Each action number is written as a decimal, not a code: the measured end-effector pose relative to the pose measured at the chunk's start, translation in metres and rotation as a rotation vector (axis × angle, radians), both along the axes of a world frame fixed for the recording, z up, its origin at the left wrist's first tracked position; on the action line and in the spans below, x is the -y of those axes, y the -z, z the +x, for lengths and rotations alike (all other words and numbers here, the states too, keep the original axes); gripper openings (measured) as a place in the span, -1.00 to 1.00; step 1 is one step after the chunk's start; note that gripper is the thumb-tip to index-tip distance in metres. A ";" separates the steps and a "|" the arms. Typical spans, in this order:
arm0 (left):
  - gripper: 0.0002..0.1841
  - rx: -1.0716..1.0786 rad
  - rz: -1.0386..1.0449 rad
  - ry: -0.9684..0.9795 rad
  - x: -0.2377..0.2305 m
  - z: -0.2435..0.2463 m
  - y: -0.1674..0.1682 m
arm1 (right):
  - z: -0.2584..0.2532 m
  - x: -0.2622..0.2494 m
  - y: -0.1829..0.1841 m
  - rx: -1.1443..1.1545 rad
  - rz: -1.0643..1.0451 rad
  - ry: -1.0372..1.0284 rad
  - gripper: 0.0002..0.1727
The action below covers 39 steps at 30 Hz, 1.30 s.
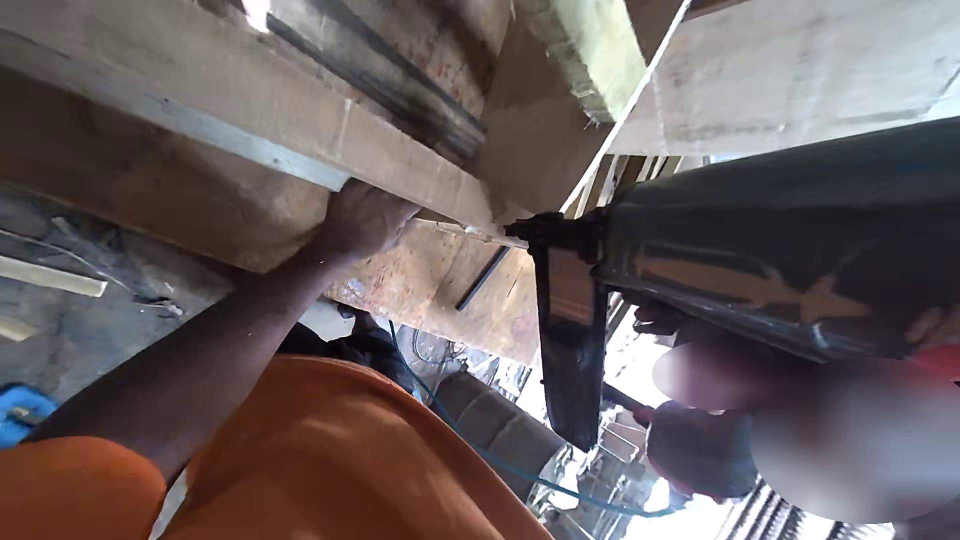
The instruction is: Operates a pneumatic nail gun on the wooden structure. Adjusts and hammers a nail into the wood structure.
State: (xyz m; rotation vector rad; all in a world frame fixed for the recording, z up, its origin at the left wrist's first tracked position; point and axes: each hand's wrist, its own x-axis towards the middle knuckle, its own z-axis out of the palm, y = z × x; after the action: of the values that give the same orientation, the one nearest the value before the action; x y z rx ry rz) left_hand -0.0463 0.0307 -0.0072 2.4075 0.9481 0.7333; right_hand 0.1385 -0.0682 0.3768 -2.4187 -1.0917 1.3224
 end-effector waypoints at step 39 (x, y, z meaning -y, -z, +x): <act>-0.67 -0.316 0.011 0.005 0.010 0.014 -0.039 | 0.198 0.259 0.288 0.662 -0.077 -0.037 -0.06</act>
State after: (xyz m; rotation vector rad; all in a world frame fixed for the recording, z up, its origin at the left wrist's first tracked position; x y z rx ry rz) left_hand -0.0327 0.0209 0.0319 2.5827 1.0584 0.3606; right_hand 0.3368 -0.3271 0.0887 -2.9986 -1.2319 0.5651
